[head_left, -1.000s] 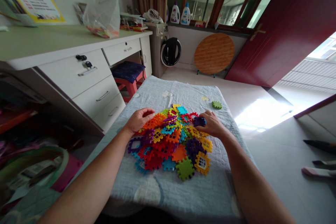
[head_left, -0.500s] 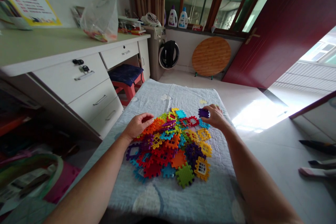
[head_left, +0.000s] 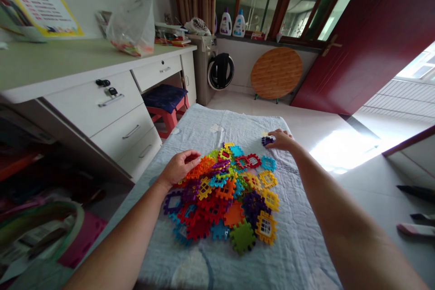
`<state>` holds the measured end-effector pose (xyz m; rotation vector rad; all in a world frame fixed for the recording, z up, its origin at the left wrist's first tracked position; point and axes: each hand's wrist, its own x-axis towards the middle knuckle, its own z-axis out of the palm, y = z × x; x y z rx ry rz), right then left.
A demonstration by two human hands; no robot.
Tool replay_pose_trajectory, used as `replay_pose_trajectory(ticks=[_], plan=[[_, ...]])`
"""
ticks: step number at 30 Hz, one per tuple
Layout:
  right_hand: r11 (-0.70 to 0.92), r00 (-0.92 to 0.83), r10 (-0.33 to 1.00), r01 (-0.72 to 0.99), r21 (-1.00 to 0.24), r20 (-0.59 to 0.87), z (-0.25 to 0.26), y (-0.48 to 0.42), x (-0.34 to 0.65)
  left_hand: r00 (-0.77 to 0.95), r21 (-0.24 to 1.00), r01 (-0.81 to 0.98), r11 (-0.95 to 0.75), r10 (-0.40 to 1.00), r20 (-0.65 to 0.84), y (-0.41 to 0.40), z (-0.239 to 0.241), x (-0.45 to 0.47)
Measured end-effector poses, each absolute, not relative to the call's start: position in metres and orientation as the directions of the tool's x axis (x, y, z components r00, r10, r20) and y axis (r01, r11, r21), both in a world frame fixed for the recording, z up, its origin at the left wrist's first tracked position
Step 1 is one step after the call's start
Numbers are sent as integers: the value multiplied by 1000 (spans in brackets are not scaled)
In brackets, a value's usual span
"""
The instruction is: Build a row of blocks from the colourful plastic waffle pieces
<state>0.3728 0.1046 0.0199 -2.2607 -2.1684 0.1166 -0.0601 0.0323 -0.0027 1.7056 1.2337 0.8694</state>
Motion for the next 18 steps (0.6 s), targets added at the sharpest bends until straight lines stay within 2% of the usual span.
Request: replay_pose_trajectory(ticks=[4,7,13,18], plan=[[-43,61,993,984,-175,97,23,112,398,279,911,380,-161,959,53,32,-3,-60],[-16,49,986,979,-202,157,26,115,406,277,910,383,-159,959,51,33,-3,-60],[48,-50,998,996,-81,-27,19,107,378,271,917,370,-151,961,49,32,-2,-60],[45,-45,999,998,-34,-15,18,106,367,273,915,376,-145,961,40,32,-2,-60]])
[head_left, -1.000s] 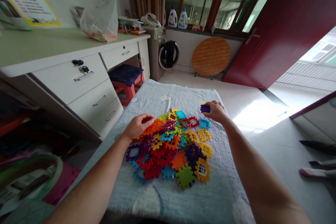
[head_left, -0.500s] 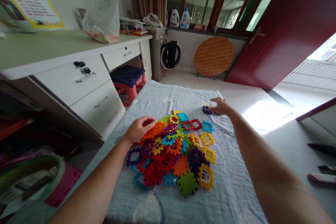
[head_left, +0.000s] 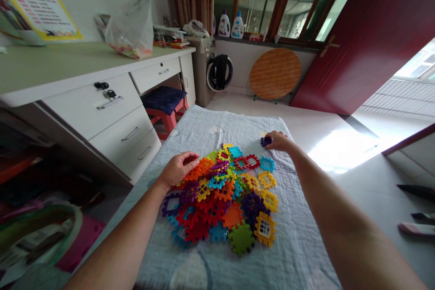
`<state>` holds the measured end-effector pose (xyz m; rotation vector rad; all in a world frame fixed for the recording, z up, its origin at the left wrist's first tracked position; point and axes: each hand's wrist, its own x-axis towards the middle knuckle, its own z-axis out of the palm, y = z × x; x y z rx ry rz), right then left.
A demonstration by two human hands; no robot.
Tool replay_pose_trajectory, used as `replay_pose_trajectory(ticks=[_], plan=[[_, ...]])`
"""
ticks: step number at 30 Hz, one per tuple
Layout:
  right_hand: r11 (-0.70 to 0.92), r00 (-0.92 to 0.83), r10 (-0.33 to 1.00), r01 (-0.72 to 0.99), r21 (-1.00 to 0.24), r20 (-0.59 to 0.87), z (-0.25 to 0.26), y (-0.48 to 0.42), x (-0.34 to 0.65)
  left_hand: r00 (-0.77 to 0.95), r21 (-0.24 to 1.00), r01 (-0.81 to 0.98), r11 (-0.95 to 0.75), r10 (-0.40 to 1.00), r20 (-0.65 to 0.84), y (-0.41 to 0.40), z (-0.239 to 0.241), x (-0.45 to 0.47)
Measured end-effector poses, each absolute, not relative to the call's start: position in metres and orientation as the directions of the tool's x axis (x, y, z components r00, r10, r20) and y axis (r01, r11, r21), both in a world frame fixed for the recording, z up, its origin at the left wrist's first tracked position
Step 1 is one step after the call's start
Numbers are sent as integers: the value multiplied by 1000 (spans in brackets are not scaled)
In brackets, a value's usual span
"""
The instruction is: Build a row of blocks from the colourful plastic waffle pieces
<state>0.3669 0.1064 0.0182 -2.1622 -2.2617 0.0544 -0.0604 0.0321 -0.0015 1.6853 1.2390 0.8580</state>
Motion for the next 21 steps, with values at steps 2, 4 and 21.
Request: replay_pose_trajectory(ticks=[2,4,21], plan=[[45,-44,999,998,-37,9,20,109,369,272,917,373,-140,962,37,32,-1,-60],[41,-40,999,998,-37,24,22,112,371,267,920,368,-133,963,32,32,0,-60],[-16,53,992,953,-302,116,25,120,400,276,917,371,-145,960,40,32,-1,-60]])
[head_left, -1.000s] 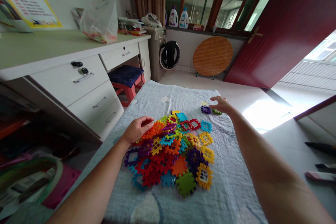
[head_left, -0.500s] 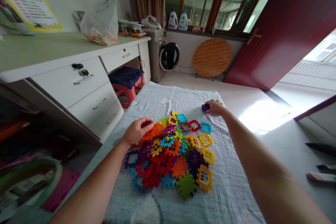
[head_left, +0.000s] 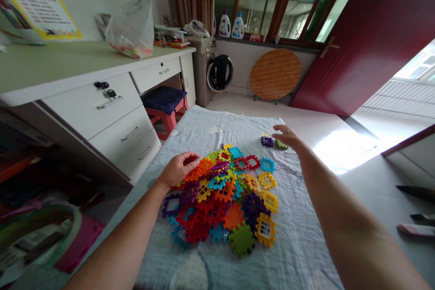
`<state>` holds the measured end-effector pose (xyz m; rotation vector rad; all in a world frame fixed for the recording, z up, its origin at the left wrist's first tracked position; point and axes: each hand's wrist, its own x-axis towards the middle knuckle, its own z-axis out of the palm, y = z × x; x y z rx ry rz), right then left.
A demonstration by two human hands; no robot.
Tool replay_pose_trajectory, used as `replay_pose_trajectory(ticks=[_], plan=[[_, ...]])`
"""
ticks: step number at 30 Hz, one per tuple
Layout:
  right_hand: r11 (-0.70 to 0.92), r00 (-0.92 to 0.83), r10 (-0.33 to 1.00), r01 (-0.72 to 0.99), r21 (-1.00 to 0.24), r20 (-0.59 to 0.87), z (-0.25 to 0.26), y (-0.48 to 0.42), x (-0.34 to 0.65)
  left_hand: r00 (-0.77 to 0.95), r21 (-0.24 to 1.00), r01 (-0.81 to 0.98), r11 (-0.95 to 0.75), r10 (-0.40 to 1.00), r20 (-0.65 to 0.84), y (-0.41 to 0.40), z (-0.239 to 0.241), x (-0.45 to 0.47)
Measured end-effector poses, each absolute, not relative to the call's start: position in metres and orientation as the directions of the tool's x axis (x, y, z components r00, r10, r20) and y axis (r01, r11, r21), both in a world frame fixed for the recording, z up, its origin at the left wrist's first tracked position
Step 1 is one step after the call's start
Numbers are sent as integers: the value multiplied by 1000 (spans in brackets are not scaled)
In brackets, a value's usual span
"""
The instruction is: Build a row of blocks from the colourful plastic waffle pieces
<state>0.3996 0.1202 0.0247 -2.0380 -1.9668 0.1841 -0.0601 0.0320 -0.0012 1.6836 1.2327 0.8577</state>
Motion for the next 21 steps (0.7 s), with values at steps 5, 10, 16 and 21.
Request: replay_pose_trajectory(ticks=[5,10,16,21], plan=[[20,-23,999,992,-126,-22,20,112,380,272,918,370,-145,961,42,32,-2,-60],[20,-22,995,1000,-20,-98,19,109,369,271,913,378,-151,962,47,31,-1,-60],[15,-16,994,1000,-11,-111,21,109,369,275,904,395,-164,960,54,32,-2,-61],[11,-12,999,999,-36,-36,24,97,361,272,903,394,-172,960,64,32,-2,-61]])
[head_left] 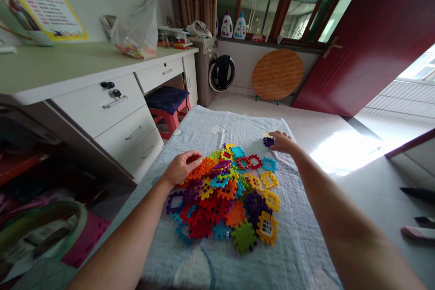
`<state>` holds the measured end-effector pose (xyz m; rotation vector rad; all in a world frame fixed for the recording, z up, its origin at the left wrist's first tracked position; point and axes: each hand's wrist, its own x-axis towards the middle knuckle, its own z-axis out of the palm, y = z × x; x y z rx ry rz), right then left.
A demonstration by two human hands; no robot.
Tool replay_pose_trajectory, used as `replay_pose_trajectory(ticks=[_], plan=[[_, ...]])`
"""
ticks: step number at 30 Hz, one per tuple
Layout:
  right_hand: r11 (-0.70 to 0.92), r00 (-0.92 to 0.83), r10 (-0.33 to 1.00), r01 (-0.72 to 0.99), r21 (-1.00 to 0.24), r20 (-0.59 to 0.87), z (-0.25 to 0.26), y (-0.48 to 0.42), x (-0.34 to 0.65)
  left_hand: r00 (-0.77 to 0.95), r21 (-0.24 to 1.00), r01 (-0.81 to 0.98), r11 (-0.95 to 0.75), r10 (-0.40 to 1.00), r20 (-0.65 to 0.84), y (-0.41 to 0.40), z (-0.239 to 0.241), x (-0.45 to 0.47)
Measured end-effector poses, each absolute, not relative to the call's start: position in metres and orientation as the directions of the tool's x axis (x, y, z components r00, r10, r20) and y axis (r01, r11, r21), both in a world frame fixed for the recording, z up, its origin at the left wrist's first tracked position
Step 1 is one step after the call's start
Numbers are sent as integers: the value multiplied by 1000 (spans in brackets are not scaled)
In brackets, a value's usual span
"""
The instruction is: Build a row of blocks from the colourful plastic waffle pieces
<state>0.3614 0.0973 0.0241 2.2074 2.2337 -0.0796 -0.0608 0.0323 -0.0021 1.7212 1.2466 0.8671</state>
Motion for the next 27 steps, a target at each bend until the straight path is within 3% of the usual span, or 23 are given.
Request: replay_pose_trajectory(ticks=[3,9,16,19,23,27], plan=[[61,-54,997,990,-127,59,24,77,348,283,894,407,-188,956,73,32,-2,-60],[293,-285,956,918,-269,68,15,15,316,291,843,478,-247,950,114,30,0,-59],[306,-307,950,878,-369,59,26,-22,301,317,805,514,-298,937,145,29,-1,-59],[277,-237,961,857,-435,144,23,-25,298,333,740,576,-348,926,177,30,1,-59],[340,-229,927,845,-413,296,13,-26,290,324,576,679,-455,890,320,32,13,-56],[396,-305,908,851,-346,288,6,-23,274,397,465,715,-521,851,344,36,32,-39]])
